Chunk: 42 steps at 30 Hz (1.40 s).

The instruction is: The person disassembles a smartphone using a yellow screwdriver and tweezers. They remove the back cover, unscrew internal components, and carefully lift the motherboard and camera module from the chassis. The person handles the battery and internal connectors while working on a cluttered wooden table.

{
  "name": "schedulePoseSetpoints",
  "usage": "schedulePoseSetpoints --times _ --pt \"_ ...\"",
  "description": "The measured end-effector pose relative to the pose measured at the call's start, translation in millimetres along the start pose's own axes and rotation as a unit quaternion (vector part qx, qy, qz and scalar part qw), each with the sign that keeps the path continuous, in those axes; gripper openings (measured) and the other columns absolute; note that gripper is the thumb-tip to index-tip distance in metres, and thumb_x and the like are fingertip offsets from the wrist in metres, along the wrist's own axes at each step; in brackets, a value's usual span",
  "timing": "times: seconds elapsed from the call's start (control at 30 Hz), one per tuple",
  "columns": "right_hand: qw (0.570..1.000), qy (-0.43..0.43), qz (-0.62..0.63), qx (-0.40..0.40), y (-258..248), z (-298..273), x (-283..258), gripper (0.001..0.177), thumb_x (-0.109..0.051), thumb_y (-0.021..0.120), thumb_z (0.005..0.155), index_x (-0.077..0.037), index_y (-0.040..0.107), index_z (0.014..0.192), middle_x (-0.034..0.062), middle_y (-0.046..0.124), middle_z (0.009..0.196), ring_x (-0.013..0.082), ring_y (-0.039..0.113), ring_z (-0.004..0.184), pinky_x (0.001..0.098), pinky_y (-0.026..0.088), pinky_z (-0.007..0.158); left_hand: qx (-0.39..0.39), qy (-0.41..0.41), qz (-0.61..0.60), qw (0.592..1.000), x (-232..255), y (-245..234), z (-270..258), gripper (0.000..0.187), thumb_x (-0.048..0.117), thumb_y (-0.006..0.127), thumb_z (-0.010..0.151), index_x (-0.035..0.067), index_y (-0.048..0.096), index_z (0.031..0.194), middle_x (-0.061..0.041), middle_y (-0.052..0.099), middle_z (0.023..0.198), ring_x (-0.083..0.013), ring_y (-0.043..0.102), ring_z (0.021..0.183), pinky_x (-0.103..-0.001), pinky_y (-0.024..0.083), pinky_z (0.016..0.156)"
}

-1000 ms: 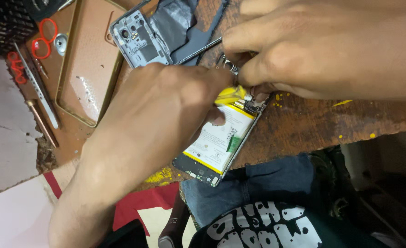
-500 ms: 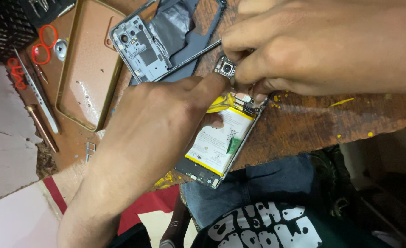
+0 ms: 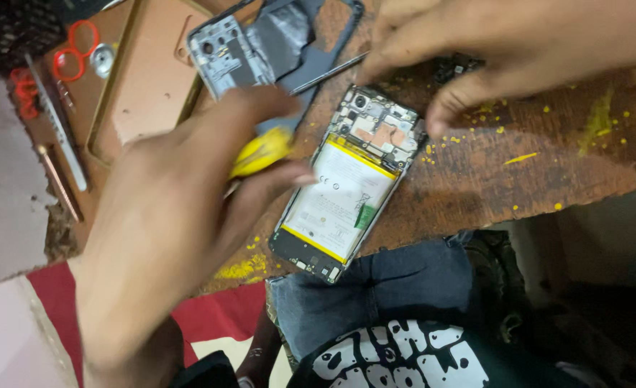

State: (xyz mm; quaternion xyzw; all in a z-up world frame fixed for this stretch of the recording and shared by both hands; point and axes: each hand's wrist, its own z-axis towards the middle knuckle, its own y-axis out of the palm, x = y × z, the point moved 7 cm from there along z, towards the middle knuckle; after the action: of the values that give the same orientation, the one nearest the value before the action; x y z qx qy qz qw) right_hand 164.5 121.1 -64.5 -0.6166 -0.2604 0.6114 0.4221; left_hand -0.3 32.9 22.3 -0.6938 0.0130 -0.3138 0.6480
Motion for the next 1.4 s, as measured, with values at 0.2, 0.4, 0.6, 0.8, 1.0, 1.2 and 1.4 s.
schedulePoseSetpoints --times 0.2,0.4,0.6,0.8,1.0,1.2,1.4 --pt "0.998 0.025 -0.041 -0.038 9 2 -6 0.108 -0.051 0.080 0.040 -0.007 0.061 0.136 0.0048 0.065 0.121 0.0245 0.059 0.111 0.0417 0.052 0.084 0.046 -0.148 -0.024 0.988 -15 9 -92 0.035 0.024 0.076 0.089 0.006 0.062 0.116 -0.013 0.068 0.102 -0.0322 0.070 0.091 -0.041 0.053 0.075" --pt "0.996 0.000 -0.091 -0.011 8 -2 -9 0.108 -0.048 0.085 0.045 -0.008 0.060 0.143 0.0052 0.063 0.126 0.0234 0.058 0.114 0.0404 0.052 0.091 0.143 -0.160 0.117 0.970 -18 13 -124 0.036 0.020 0.085 0.079 0.012 0.072 0.112 -0.013 0.047 0.101 -0.0285 0.055 0.090 -0.040 0.046 0.073" --pt "0.994 -0.012 -0.104 -0.006 8 1 -11 0.107 -0.046 0.086 0.047 -0.007 0.061 0.143 0.0056 0.062 0.123 0.0221 0.059 0.108 0.0369 0.052 0.087 0.154 -0.106 0.275 0.943 -18 28 -122 0.032 0.016 0.091 0.078 0.015 0.079 0.107 -0.009 0.048 0.086 -0.0310 0.050 0.080 -0.043 0.038 0.066" --pt "0.995 -0.017 -0.097 0.002 6 -2 -9 0.093 -0.031 0.089 0.055 -0.009 0.063 0.142 0.0051 0.063 0.123 0.0221 0.060 0.105 0.0389 0.053 0.084 0.139 -0.127 0.246 0.951 -31 37 -138 0.031 0.011 0.087 0.082 0.008 0.081 0.112 -0.007 0.055 0.079 -0.0243 0.057 0.072 -0.040 0.044 0.063" --pt "0.996 -0.017 -0.085 0.002 6 -3 -8 0.094 -0.030 0.089 0.055 -0.008 0.062 0.142 0.0064 0.063 0.125 0.0232 0.060 0.107 0.0401 0.053 0.087 0.129 -0.125 0.227 0.957 -31 39 -134 0.043 -0.004 0.075 0.086 0.007 0.072 0.128 -0.011 0.064 0.104 -0.0276 0.064 0.090 -0.040 0.052 0.081" --pt "0.998 -0.030 -0.053 0.012 2 0 -10 0.094 -0.028 0.088 0.053 -0.006 0.061 0.141 0.0094 0.062 0.128 0.0267 0.059 0.114 0.0432 0.051 0.096 0.081 -0.188 0.203 0.958 -33 42 -133 0.049 -0.008 0.074 0.080 0.002 0.069 0.128 -0.017 0.063 0.110 -0.0321 0.061 0.090 -0.045 0.050 0.082" --pt "0.997 -0.047 -0.057 0.018 0 -1 -11 0.096 -0.029 0.088 0.053 -0.005 0.059 0.141 0.0102 0.062 0.130 0.0278 0.059 0.118 0.0431 0.050 0.099 0.190 -0.234 0.126 0.945 -25 41 -142 0.042 -0.001 0.068 0.098 0.005 0.062 0.139 -0.012 0.060 0.125 -0.0269 0.062 0.110 -0.036 0.053 0.100"
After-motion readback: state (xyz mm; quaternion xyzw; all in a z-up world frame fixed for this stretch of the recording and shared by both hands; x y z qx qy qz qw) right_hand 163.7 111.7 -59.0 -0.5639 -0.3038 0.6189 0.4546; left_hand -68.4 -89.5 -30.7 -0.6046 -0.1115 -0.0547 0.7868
